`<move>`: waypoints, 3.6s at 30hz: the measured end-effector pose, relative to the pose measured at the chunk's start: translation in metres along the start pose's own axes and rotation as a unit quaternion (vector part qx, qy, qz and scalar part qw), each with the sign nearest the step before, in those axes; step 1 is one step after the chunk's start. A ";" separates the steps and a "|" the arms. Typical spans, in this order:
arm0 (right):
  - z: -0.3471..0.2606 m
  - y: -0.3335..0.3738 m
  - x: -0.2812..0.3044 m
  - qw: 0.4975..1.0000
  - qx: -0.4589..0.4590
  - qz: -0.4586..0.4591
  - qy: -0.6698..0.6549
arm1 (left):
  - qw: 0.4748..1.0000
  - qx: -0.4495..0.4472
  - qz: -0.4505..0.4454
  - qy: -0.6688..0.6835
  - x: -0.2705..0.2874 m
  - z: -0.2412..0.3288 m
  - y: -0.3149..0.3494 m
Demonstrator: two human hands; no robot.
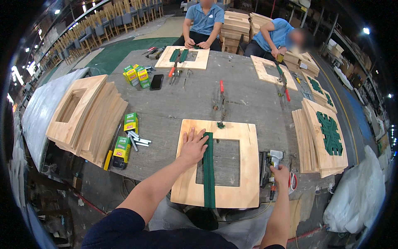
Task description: The person weaves green plastic strips into a wooden frame to create a decorative cushion. They use a staple gun to secure the strips and scissors to trim excess material. The process involves folding the strips and stapling them repeatedly to form a woven pattern.
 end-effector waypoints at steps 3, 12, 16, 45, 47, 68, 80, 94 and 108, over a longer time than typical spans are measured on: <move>-0.004 -0.010 0.000 0.999 -0.031 -0.016 -0.005 | 1.000 -0.001 -0.013 -0.010 0.000 0.001 0.000; -0.055 0.034 0.023 0.932 -0.076 -0.039 -0.352 | 0.998 0.018 -0.066 0.007 0.000 -0.001 0.002; -0.102 0.065 0.022 0.892 -0.100 -0.103 -0.430 | 0.999 0.015 -0.033 0.018 0.002 -0.002 0.002; -0.269 0.070 -0.201 0.921 -0.033 -0.278 -0.271 | 0.997 0.012 -0.043 0.056 -0.003 -0.015 0.004; -0.268 0.070 -0.202 0.925 -0.041 -0.274 -0.259 | 0.997 0.014 -0.016 0.071 0.000 -0.016 0.004; -0.278 0.077 -0.202 0.923 -0.032 -0.276 -0.268 | 0.995 0.022 -0.001 0.102 0.006 -0.021 0.009; -0.280 0.080 -0.205 0.927 -0.030 -0.294 -0.232 | 0.993 0.021 0.032 0.111 0.004 -0.023 0.008; -0.273 0.078 -0.203 0.927 -0.010 -0.307 -0.213 | 0.992 0.019 0.017 0.124 0.007 -0.023 0.010; -0.232 0.075 -0.154 0.912 -0.059 -0.254 -0.316 | 0.985 0.024 0.040 0.166 0.005 -0.022 0.010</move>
Point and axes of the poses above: each hand's wrist, its own y-axis away from the middle knuckle, its own x-axis out of the back of the hand, z = x × y, the point moved 5 cm from there along -y, towards the middle knuckle, and after that the axes turned 7 degrees about -y, right-handed, at the moved point
